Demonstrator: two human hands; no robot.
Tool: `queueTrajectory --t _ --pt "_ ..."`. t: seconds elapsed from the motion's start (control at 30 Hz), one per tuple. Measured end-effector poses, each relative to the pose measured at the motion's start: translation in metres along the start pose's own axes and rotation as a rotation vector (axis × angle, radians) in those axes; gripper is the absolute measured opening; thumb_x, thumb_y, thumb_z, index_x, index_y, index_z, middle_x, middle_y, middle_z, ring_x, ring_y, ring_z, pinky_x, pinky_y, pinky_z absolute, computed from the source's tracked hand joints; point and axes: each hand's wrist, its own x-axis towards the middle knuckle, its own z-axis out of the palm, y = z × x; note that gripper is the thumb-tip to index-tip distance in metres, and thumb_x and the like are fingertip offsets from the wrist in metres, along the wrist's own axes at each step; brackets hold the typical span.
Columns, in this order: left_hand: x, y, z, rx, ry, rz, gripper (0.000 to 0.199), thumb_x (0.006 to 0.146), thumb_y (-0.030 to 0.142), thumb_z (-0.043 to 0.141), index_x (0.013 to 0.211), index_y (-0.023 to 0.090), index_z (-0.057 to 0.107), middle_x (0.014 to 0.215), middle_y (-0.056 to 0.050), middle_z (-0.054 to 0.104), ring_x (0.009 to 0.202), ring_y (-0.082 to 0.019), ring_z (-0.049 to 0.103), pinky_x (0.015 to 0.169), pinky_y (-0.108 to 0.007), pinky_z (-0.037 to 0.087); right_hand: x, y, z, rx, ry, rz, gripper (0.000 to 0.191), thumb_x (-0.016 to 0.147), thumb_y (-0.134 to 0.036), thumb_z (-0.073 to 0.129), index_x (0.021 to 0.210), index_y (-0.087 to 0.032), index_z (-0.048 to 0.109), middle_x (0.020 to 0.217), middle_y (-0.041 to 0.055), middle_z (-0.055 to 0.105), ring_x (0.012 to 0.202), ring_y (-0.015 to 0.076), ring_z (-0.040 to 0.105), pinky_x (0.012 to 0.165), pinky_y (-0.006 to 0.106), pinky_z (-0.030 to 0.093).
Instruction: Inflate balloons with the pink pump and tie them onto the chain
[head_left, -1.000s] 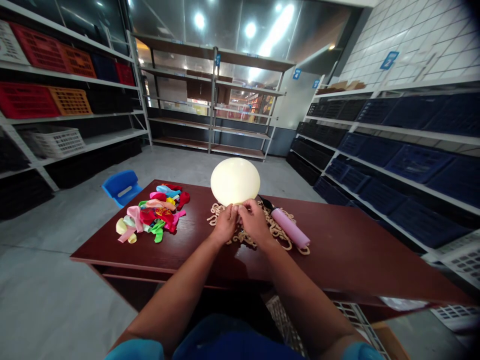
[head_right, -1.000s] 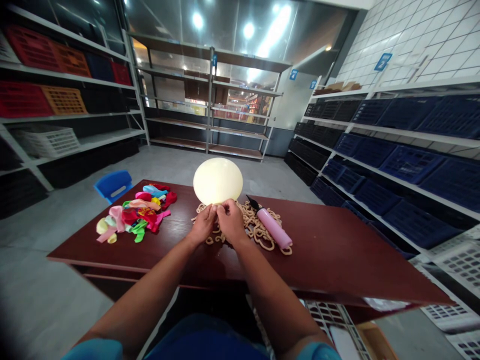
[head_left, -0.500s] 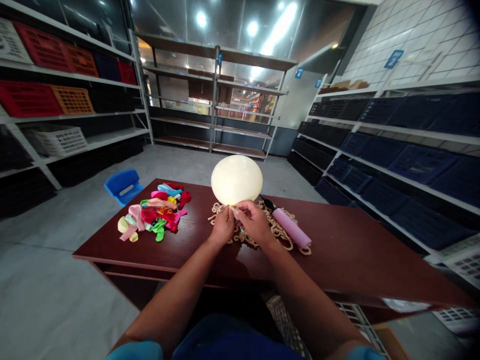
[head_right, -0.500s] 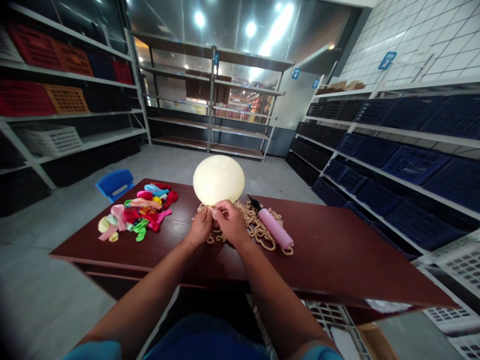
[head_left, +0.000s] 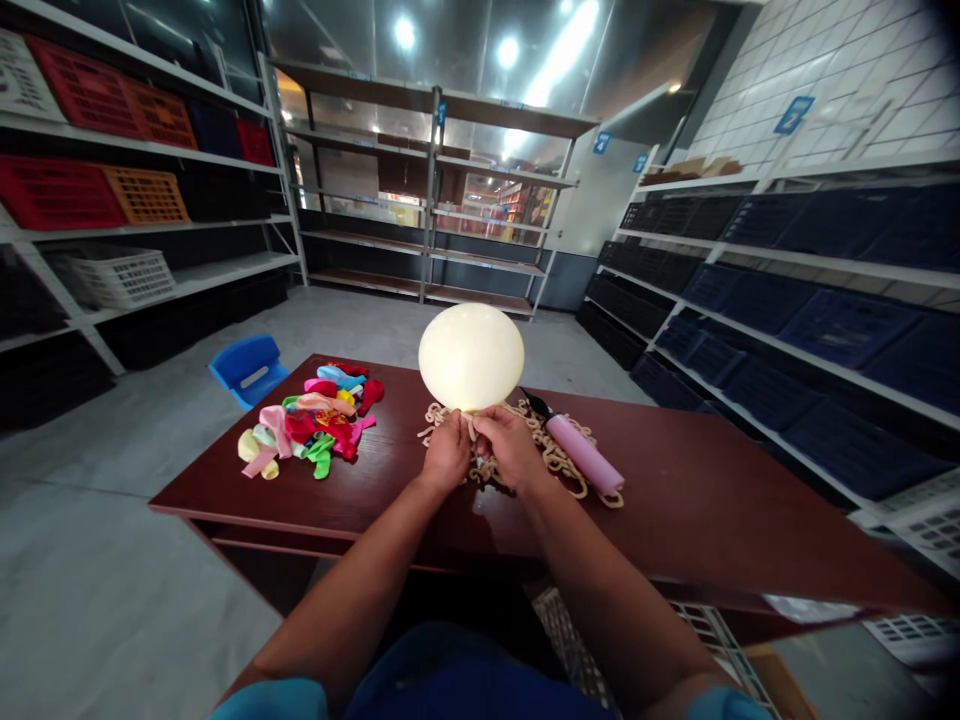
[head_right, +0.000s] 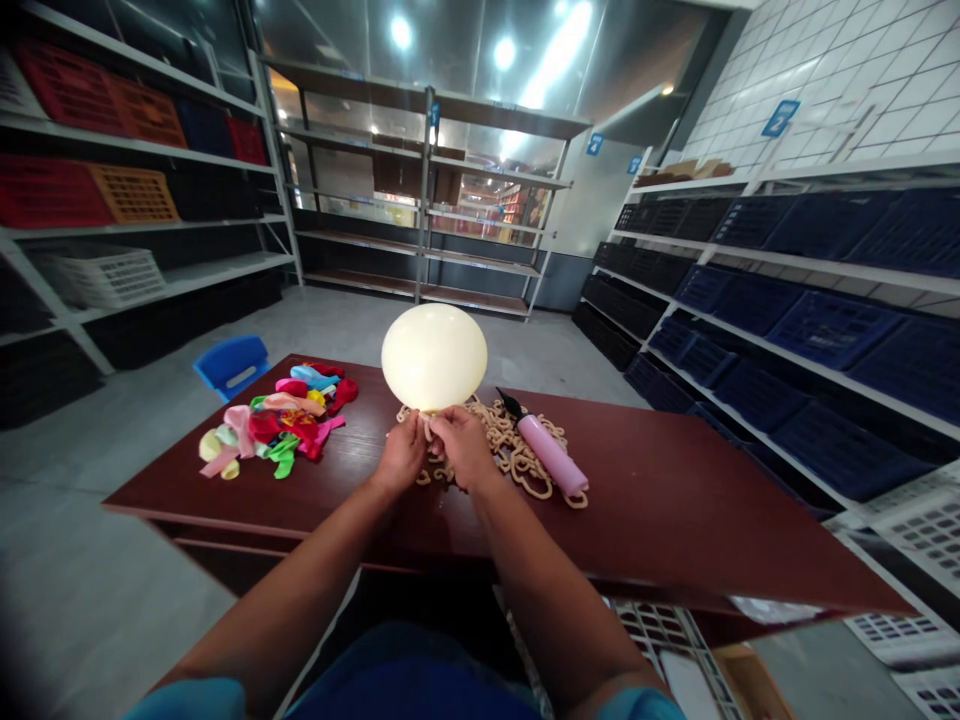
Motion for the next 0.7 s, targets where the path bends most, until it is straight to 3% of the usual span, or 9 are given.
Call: queueTrajectory --t 0.1,0.2,0.43,0.7 --pt "0.0 0.0 0.0 -0.027 -0.002 0.02 0.028 0.09 0.033 0.028 0.082 0.017 0.05 0.075 -0.006 0.059 0.068 -0.015 0.054 0.065 -0.027 0.039 0.004 0.002 -0.001 0.12 -0.023 0.075 0.015 0.062 -0.03 0.058 0.06 -0.019 0.049 0.045 -0.007 0.046 0.036 0.0061 0.036 0.035 0.021 0.023" --pt "0.001 0.001 -0.003 -0.018 -0.011 0.028 0.029 0.089 0.036 0.031 0.079 0.017 0.05 0.072 -0.004 0.058 0.066 -0.015 0.053 0.063 -0.026 0.038 0.006 0.003 -0.001 0.15 0.031 0.065 0.016 0.061 -0.031 0.056 0.059 -0.02 0.046 0.046 -0.0069 0.043 0.037 0.0059 0.034 0.035 0.021 0.022" --pt "0.001 0.013 -0.014 -0.008 -0.073 0.084 0.031 0.087 0.039 0.038 0.074 0.016 0.055 0.067 -0.003 0.058 0.062 -0.013 0.051 0.06 -0.024 0.035 0.01 0.003 0.005 0.182 0.239 -0.06 0.015 0.062 -0.032 0.057 0.064 -0.021 0.046 0.046 -0.0076 0.041 0.04 0.0064 0.034 0.038 0.021 0.025" --pt "-0.01 0.027 -0.014 -0.111 -0.134 0.146 0.037 0.088 0.039 0.034 0.064 0.015 0.05 0.059 0.001 0.052 0.057 -0.01 0.044 0.055 -0.022 0.032 0.017 0.004 0.001 0.124 0.319 -0.198 0.015 0.064 -0.031 0.057 0.064 -0.021 0.045 0.054 -0.0069 0.044 0.047 0.0076 0.038 0.047 0.023 0.034"
